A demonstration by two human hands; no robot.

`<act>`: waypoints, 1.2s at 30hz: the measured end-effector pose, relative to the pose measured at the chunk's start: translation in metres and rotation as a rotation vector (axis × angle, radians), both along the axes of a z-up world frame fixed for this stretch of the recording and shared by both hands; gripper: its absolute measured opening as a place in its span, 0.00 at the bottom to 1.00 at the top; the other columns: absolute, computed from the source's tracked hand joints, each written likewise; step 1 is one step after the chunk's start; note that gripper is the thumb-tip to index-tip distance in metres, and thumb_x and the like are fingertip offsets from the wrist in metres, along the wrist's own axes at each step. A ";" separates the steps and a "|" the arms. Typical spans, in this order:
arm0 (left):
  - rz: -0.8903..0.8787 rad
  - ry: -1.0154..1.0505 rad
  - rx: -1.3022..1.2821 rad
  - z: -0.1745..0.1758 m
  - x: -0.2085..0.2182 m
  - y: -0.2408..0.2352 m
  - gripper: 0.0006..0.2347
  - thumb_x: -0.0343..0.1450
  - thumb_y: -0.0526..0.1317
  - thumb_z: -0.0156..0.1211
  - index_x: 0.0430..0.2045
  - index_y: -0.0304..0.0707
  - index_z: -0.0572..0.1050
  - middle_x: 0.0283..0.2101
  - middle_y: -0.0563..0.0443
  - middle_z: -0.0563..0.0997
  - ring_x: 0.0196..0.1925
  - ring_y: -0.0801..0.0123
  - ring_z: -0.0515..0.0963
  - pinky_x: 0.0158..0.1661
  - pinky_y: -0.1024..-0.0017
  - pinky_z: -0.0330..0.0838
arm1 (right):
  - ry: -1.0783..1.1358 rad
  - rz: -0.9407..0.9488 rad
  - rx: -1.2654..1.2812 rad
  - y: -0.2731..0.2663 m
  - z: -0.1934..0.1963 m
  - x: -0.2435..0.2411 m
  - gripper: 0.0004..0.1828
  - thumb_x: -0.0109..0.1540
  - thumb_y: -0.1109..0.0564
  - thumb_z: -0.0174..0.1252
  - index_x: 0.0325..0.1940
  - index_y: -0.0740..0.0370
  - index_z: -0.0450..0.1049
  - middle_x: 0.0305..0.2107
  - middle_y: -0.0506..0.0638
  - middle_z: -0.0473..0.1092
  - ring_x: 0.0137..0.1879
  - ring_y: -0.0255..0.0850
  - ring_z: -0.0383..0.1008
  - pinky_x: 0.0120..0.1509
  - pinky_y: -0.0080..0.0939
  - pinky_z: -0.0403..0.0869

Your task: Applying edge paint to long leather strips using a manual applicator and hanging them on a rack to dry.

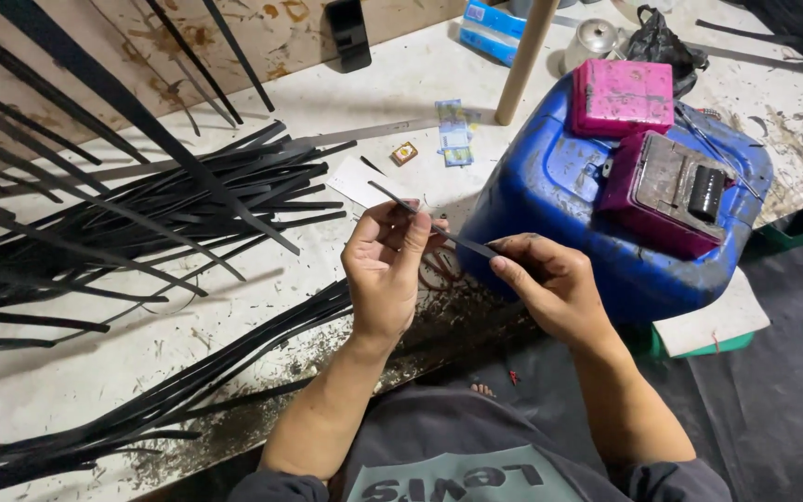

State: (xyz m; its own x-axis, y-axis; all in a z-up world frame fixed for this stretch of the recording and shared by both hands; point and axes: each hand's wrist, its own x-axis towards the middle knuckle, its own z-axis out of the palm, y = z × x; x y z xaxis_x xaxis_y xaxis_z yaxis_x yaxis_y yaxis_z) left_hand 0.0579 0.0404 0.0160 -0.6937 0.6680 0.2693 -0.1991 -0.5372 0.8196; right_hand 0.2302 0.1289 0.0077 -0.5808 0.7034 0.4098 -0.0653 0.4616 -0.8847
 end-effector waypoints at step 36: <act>-0.176 0.988 -0.110 -0.006 -0.034 -0.028 0.09 0.72 0.34 0.65 0.45 0.33 0.79 0.33 0.46 0.77 0.34 0.58 0.79 0.37 0.64 0.76 | -0.077 0.134 0.220 0.003 0.059 0.020 0.08 0.57 0.64 0.69 0.37 0.71 0.79 0.30 0.60 0.79 0.35 0.49 0.82 0.42 0.46 0.78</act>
